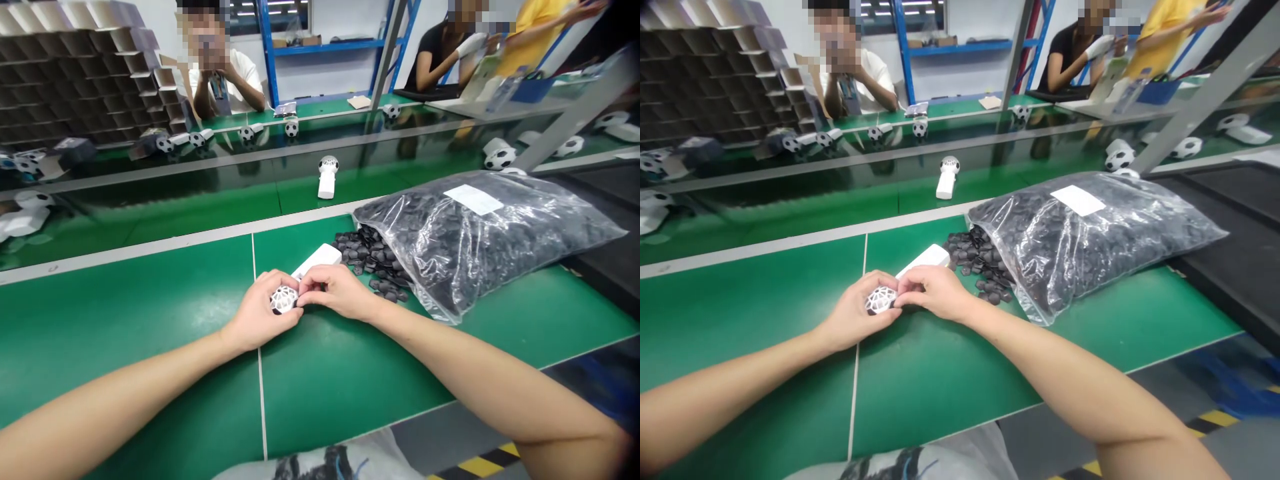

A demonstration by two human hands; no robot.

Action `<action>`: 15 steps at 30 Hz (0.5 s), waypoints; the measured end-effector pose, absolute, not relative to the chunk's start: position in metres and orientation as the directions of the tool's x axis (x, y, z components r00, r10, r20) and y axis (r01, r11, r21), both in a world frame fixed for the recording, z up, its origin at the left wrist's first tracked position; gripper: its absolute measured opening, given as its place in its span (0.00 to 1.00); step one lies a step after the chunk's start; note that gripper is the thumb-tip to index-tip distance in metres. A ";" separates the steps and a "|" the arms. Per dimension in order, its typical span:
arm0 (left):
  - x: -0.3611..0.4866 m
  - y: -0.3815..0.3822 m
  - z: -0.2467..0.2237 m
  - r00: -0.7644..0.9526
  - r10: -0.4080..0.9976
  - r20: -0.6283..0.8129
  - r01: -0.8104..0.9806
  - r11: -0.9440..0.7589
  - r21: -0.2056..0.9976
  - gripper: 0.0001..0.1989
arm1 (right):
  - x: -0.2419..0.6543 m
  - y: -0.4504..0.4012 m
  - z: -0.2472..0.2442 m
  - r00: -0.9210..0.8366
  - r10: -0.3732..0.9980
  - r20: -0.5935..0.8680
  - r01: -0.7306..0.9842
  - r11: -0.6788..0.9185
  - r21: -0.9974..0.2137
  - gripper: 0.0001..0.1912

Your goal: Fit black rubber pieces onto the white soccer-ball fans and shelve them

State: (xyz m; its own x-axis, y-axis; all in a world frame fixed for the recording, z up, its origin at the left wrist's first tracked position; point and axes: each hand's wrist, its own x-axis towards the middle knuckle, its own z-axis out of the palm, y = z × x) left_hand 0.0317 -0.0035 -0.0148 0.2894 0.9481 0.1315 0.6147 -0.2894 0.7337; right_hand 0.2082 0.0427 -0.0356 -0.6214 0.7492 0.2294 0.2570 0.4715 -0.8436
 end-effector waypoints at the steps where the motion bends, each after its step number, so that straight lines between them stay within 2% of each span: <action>1: 0.033 -0.003 -0.015 0.278 0.951 0.134 0.621 -0.284 0.730 0.09 | 0.208 0.043 -0.036 -0.618 0.757 0.212 0.267 0.456 -0.849 0.07; 7: 0.036 -0.006 -0.021 0.264 0.955 0.137 0.640 -0.280 0.716 0.09 | 0.199 0.047 -0.034 -0.590 0.805 0.068 0.343 0.326 -0.881 0.12; 9: 0.032 -0.005 -0.023 0.281 0.951 0.129 0.624 -0.284 0.728 0.09 | 0.201 0.045 -0.026 -0.590 0.803 0.087 0.366 0.362 -0.857 0.10; 11: 0.026 0.000 -0.023 0.272 0.955 0.120 0.604 -0.266 0.751 0.11 | 0.210 0.035 -0.020 -0.609 0.779 0.151 0.415 0.475 -0.776 0.07; 13: 0.018 0.013 -0.021 0.215 0.968 0.132 0.609 -0.238 0.757 0.13 | 0.228 0.019 -0.021 -0.628 0.749 0.212 0.489 0.592 -0.641 0.06; 15: 0.011 0.035 -0.015 0.115 0.977 0.180 0.639 -0.212 0.739 0.13 | 0.255 0.005 -0.034 -0.575 0.757 0.309 0.593 0.646 -0.480 0.06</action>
